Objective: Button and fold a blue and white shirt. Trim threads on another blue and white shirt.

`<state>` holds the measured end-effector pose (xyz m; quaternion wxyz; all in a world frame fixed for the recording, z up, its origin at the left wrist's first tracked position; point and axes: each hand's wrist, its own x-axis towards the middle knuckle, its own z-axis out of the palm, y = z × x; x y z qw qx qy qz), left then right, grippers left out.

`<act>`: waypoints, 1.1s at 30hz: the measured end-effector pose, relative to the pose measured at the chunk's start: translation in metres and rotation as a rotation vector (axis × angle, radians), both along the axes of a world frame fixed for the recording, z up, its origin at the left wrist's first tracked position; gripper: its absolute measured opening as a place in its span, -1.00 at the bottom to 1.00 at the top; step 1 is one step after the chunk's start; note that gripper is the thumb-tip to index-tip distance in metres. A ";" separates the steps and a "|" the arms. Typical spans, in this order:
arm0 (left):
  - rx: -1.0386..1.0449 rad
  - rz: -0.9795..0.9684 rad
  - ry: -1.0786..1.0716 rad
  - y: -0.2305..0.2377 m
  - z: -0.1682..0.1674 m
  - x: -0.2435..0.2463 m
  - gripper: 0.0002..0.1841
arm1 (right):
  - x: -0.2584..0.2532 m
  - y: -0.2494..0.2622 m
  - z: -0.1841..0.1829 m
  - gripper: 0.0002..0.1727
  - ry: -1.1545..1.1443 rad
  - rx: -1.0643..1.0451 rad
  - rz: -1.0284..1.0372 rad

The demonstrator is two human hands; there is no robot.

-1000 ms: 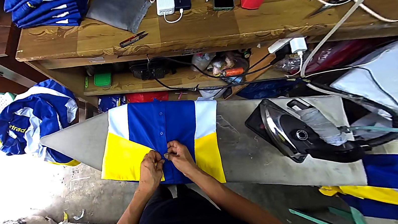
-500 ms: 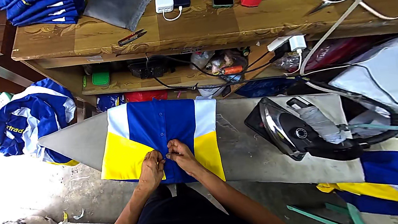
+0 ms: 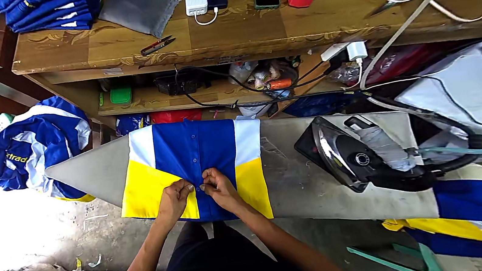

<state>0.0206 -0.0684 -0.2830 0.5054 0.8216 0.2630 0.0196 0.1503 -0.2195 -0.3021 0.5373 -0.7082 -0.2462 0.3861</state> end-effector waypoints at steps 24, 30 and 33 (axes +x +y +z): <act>0.129 -0.345 0.001 -0.004 -0.012 -0.031 -0.74 | -0.031 -0.063 -0.023 -0.66 -0.805 -0.091 0.311; -0.156 -0.097 0.219 -0.001 -0.001 -0.019 -0.75 | -0.049 -0.040 -0.018 -0.82 -0.859 -0.153 0.279; -0.262 -0.075 0.229 0.005 -0.002 -0.016 -0.79 | -0.050 -0.035 -0.016 -0.88 -0.855 -0.154 0.287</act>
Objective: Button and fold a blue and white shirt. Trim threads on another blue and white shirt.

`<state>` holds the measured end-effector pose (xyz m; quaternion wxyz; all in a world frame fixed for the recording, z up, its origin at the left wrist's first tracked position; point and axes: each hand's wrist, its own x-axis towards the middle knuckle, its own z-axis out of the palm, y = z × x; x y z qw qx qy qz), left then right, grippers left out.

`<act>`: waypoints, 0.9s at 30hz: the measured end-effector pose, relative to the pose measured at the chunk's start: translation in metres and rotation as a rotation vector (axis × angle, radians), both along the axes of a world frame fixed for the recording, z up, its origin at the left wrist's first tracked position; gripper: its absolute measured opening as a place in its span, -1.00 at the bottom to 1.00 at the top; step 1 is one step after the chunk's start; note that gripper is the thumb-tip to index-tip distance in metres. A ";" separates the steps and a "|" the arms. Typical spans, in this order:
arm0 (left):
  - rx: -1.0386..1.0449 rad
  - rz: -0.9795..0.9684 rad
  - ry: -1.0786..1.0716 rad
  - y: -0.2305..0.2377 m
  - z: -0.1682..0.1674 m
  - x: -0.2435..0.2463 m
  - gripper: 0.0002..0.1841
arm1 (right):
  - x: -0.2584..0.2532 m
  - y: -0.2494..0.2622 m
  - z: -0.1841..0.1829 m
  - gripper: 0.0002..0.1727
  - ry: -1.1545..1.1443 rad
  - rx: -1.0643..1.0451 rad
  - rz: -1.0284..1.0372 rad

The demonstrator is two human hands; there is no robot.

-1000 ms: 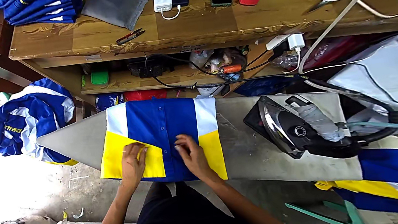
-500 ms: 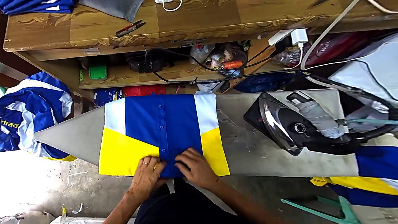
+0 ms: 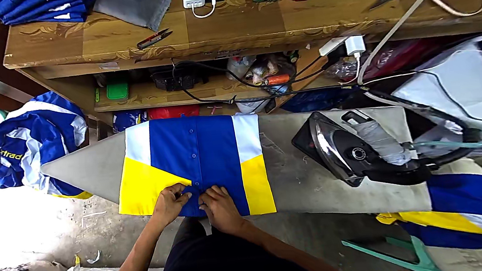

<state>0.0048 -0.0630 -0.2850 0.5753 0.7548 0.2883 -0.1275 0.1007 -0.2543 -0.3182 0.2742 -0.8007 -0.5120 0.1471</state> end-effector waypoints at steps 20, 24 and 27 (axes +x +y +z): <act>-0.448 -0.062 -0.054 0.022 0.007 0.037 -0.87 | 0.043 0.022 0.047 -0.69 0.429 0.057 -0.102; -0.471 -0.070 -0.078 0.025 0.009 0.035 -0.89 | 0.045 0.023 0.045 -0.72 0.359 0.110 -0.056; -0.355 -0.105 -0.090 0.024 0.015 0.036 -0.88 | 0.050 0.024 0.044 -0.69 0.351 0.099 -0.012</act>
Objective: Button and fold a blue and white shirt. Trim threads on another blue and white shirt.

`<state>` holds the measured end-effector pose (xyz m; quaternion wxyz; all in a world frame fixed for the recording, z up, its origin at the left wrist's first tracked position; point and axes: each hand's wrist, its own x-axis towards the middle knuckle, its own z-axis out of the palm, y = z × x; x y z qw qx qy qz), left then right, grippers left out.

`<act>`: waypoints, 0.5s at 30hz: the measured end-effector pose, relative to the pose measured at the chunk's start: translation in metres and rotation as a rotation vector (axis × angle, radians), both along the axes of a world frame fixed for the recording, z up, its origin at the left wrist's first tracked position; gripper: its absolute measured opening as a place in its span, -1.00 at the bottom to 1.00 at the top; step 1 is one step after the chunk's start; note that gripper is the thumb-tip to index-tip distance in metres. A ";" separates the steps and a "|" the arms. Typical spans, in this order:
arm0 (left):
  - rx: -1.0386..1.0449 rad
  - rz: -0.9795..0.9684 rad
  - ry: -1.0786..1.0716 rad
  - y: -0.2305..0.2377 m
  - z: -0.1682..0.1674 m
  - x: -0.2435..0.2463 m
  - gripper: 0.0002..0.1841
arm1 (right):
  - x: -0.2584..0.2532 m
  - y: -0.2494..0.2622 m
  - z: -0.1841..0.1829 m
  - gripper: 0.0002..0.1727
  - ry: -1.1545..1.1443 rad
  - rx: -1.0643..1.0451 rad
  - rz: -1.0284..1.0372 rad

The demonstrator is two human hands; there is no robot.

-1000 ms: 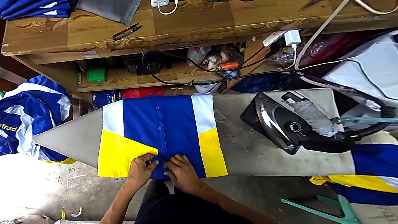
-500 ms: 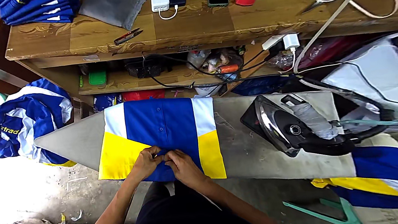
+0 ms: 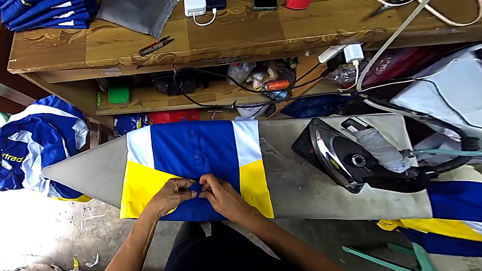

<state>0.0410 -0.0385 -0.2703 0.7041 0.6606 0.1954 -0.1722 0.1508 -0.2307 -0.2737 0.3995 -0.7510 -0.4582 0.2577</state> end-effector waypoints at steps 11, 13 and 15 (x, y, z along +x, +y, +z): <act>0.377 -0.042 -0.053 -0.004 0.012 0.000 -0.79 | 0.016 0.010 -0.007 -0.67 -0.148 0.007 0.177; 0.448 -0.033 -0.083 -0.008 0.014 -0.001 -0.79 | 0.020 0.013 -0.004 -0.66 -0.127 -0.016 0.218; 0.527 -0.020 -0.120 -0.011 0.018 -0.003 -0.78 | 0.023 0.016 -0.003 -0.67 -0.119 -0.015 0.226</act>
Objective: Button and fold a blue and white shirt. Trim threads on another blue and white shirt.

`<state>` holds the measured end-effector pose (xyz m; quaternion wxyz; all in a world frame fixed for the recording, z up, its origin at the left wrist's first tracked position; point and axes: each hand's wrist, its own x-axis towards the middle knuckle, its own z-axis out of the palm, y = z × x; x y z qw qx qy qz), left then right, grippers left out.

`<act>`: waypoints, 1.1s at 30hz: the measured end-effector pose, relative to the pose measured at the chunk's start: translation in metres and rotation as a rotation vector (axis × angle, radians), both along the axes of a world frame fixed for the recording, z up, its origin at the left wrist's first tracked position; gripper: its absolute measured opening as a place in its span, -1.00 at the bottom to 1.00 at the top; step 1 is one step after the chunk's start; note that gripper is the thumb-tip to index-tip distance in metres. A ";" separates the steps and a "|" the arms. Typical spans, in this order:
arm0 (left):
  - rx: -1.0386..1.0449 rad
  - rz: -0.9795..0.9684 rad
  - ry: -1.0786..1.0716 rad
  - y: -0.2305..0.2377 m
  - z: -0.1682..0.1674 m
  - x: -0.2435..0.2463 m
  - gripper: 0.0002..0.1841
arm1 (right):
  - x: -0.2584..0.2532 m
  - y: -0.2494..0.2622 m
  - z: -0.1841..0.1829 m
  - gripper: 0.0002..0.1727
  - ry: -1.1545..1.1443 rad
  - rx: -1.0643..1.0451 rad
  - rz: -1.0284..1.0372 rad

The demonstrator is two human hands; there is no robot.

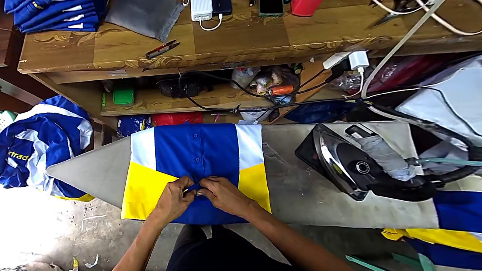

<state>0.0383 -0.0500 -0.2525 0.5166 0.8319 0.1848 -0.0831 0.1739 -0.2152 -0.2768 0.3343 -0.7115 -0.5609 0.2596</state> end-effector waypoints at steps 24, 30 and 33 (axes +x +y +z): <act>-0.096 0.209 -0.130 -0.007 -0.014 -0.008 -0.79 | 0.018 0.012 -0.008 -0.67 0.254 0.025 0.065; -0.177 0.240 -0.124 -0.004 -0.012 -0.008 -0.82 | 0.018 0.012 -0.004 -0.70 0.252 0.062 0.057; -0.176 0.314 -0.162 -0.009 -0.012 -0.005 -0.86 | 0.018 0.012 0.000 -0.72 0.235 0.051 0.042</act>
